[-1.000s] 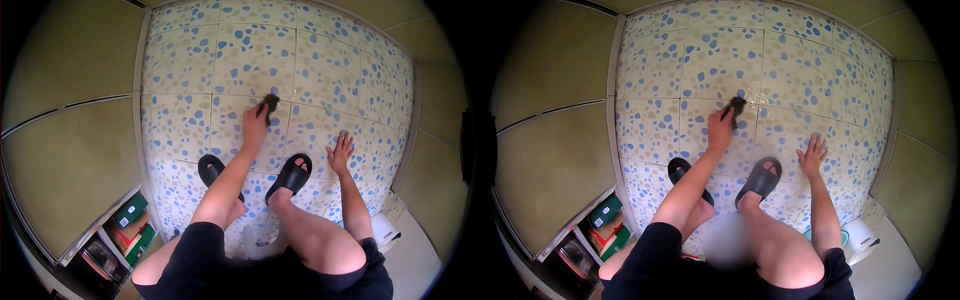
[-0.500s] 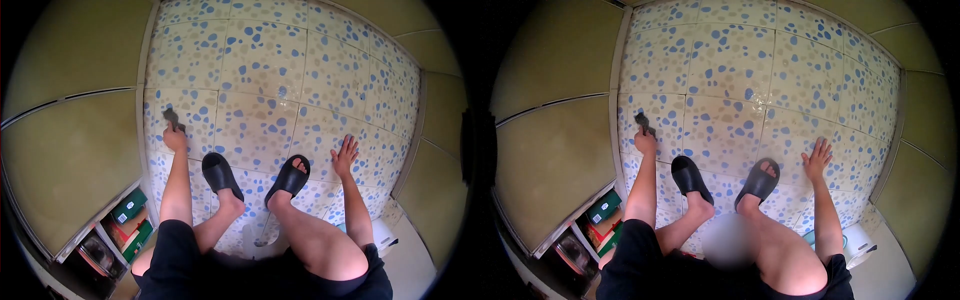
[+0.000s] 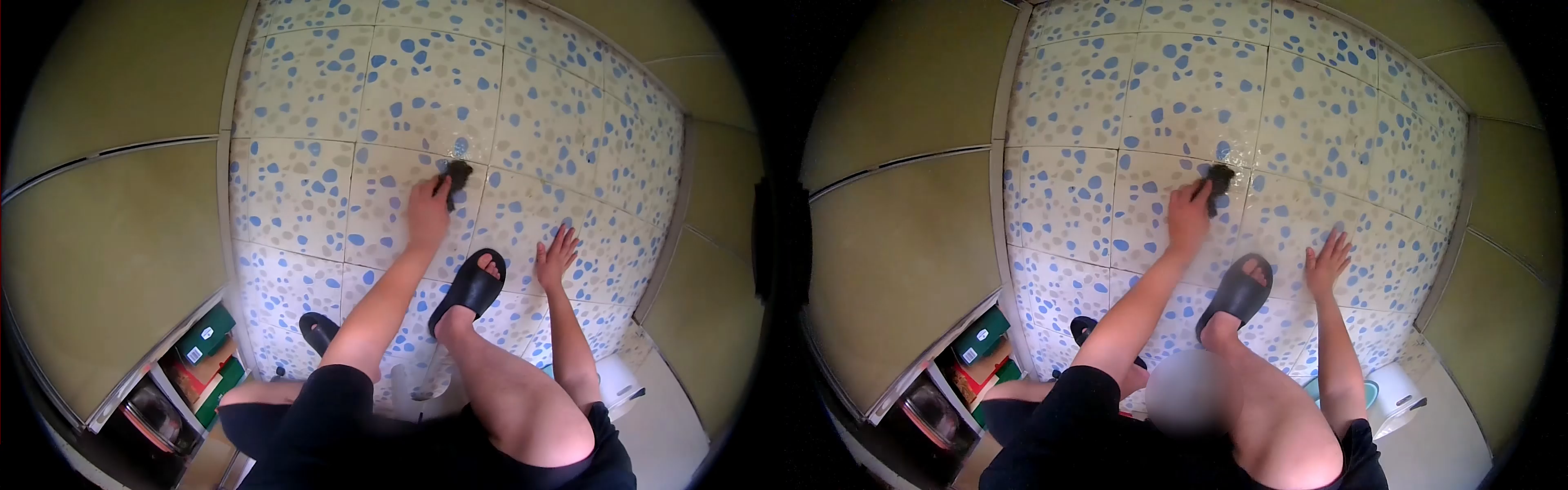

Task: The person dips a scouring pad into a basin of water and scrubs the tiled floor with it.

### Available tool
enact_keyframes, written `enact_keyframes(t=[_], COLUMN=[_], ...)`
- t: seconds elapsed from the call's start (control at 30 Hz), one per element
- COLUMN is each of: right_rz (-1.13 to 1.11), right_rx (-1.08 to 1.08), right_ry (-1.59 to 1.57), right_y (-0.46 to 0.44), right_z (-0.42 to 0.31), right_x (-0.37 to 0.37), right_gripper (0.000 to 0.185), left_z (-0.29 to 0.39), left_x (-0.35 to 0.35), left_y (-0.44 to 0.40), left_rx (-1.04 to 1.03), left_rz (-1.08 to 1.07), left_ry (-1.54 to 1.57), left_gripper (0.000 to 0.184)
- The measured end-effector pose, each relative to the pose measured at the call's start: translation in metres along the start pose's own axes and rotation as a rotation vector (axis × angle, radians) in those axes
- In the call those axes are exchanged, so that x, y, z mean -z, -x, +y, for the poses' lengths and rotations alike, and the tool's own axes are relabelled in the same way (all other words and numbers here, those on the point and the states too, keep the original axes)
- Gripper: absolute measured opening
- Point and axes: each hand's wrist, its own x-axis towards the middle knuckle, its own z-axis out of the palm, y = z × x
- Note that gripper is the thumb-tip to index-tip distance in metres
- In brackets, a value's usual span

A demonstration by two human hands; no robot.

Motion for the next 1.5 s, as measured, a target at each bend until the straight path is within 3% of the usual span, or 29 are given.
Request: enact_keyframes(t=[0.13, 0.23, 0.37, 0.47, 0.5, 0.57, 0.63, 0.7, 0.73, 0.8, 0.83, 0.93, 1.03, 1.17, 1.3, 1.37, 1.43, 1.47, 1.5], right_rz=[-0.040, -0.078, -0.151, -0.180, -0.186, -0.203, -0.215, -0.240, -0.257, -0.243, -0.232, -0.253, -0.233, -0.242, -0.235, -0.230, -0.229, -0.219, -0.218], right_rx=[-0.007, 0.004, 0.021, -0.004, -0.027, -0.058, -0.081, -0.114, -0.130, -0.129, -0.129, -0.150, -0.144, -0.141, -0.135, -0.129, -0.138, -0.134, -0.132], right_ry=[-0.047, -0.089, -0.110, -0.119, -0.126, -0.146, -0.169, -0.167, -0.166, -0.161, -0.160, -0.153, -0.139, -0.130, -0.115, -0.121, -0.122, -0.116, -0.115], right_y=[0.004, 0.009, 0.026, 0.045, 0.051, 0.056, 0.055, 0.053, 0.053, 0.054, 0.052, 0.051, 0.050, 0.052, 0.050, 0.047, 0.047, 0.047, 0.047], right_z=[0.000, -0.009, -0.014, -0.019, -0.020, -0.021, -0.023, -0.026, -0.027, -0.026, -0.026, -0.028, -0.029, -0.026, -0.027, -0.030, -0.028, -0.025, -0.024], right_x=[0.007, 0.019, 0.028, 0.026, 0.020, 0.013, 0.013, 0.015, 0.015, 0.013, 0.012, 0.015, 0.014, 0.013, 0.015, 0.012, 0.013, 0.010, 0.011], right_gripper=[0.095, 0.106, 0.118, 0.119, 0.119, 0.118, 0.117, 0.115, 0.115, 0.115, 0.116, 0.116, 0.116, 0.115, 0.113, 0.113, 0.113, 0.112, 0.112], left_z=[0.002, -0.048, -0.163, -0.217, -0.221, -0.222, -0.166, -0.124, -0.097, -0.038, -0.016, -0.002, -0.062, -0.194, -0.272, -0.279, -0.234, -0.209, -0.176], left_x=[0.009, 0.028, 0.090, 0.145, 0.149, 0.135, 0.112, 0.064, 0.041, 0.009, 0.002, -0.004, 0.023, 0.120, 0.176, 0.162, 0.137, 0.117, 0.098], left_y=[-0.001, 0.001, 0.027, 0.058, 0.069, 0.076, 0.065, 0.064, 0.063, 0.072, 0.078, 0.089, 0.093, 0.121, 0.165, 0.166, 0.145, 0.134, 0.129], left_rx=[-0.031, 0.022, 0.204, 0.487, 0.571, 0.483, 0.483, 0.306, 0.372, 0.297, 0.154, 0.079, 0.113, 0.180, 0.683, 0.612, 0.527, 0.535, 0.426], left_rz=[-0.057, 0.070, 0.338, 0.447, 0.502, 0.473, 0.349, 0.323, 0.267, 0.167, 0.126, 0.060, 0.194, 0.410, 0.533, 0.533, 0.554, 0.472, 0.402], left_ry=[0.041, -0.094, -0.258, -0.290, -0.330, -0.352, -0.216, -0.177, -0.015, 0.027, -0.091, 0.042, -0.102, -0.245, -0.423, -0.507, -0.355, -0.110, -0.100], left_gripper=[0.047, 0.046, 0.047, 0.045, 0.045, 0.042, 0.042, 0.044, 0.047, 0.051, 0.051, 0.050, 0.041, 0.044, 0.049, 0.050, 0.042, 0.034, 0.026])
